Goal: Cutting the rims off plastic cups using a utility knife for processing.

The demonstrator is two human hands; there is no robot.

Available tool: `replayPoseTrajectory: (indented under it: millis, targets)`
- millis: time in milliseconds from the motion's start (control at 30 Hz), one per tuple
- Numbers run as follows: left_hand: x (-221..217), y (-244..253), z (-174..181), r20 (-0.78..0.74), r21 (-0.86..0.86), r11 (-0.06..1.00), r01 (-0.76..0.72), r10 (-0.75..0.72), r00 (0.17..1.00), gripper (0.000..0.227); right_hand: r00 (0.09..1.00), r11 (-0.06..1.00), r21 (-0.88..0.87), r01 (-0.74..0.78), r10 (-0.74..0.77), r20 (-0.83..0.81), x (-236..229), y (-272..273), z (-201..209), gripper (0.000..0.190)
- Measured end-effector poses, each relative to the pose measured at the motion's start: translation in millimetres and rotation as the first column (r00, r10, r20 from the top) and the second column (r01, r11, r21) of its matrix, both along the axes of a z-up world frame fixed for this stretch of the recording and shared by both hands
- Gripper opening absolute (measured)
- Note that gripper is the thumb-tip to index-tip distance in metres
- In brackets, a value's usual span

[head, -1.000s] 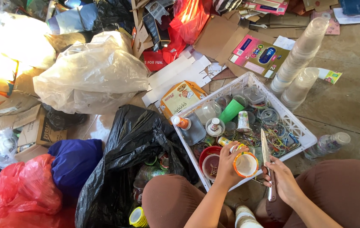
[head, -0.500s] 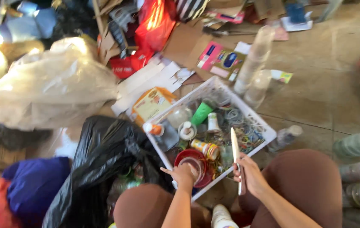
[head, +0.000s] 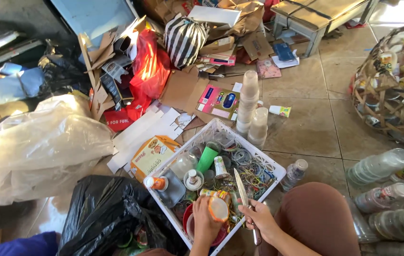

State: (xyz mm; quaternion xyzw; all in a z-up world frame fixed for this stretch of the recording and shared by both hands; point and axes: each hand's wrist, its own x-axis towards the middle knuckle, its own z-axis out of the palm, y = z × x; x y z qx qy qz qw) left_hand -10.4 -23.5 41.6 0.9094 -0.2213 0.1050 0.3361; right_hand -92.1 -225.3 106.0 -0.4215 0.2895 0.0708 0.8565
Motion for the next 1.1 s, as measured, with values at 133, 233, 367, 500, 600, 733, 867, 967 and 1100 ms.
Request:
replayPoseTrajectory:
  millis: [133,233,367,500,600,733,867,967,1100]
  targets:
    - [-9.6,8.6,21.8,0.024,0.164,0.976,0.145,-0.151,0.988,0.068,1.000,0.998,-0.056,-0.016,0.017,0.021,-1.5,-0.9,0.1,0.043]
    - [-14.6,13.5,-0.8,0.015,0.214,0.971,0.110,-0.116,0.993,0.076,0.998,0.998,-0.016,-0.060,0.060,-0.024,-0.1,2.3,9.1,0.044]
    - [-13.7,21.9,-18.0,-0.118,0.294,0.934,0.203,-0.176,0.977,0.077,0.994,0.995,0.001,-0.103,0.103,-0.025,-0.1,2.8,-1.5,0.045]
    - [-15.3,20.4,-30.2,0.035,0.258,0.954,0.152,-0.167,0.985,0.077,0.988,0.988,0.011,-0.152,0.151,0.002,-1.6,0.5,-2.2,0.047]
    - [-19.4,16.1,-60.3,0.185,0.151,0.989,0.003,-0.031,0.982,0.060,0.988,0.987,0.029,-0.155,0.155,-0.002,-0.7,0.5,-31.5,0.039]
    - [-14.8,13.1,-98.1,0.159,-0.064,0.998,-0.014,0.024,0.987,0.046,0.990,0.990,0.023,-0.141,0.141,-0.008,2.4,-1.4,-68.4,0.034]
    - [-0.8,12.7,-125.6,0.301,-0.095,0.990,0.108,-0.075,0.951,0.043,0.978,0.973,-0.104,-0.206,0.207,0.000,7.1,-4.4,-89.2,0.040]
    - [1.8,13.4,-160.5,0.073,-0.082,0.990,0.118,-0.113,0.991,0.038,0.988,0.987,0.049,-0.152,0.152,-0.004,8.3,-5.0,-86.1,0.035]
    - [-0.3,2.1,-143.6,0.049,-0.112,0.987,0.119,-0.114,0.992,0.046,0.990,0.986,0.083,-0.143,0.142,0.018,6.7,-10.4,-81.4,0.029]
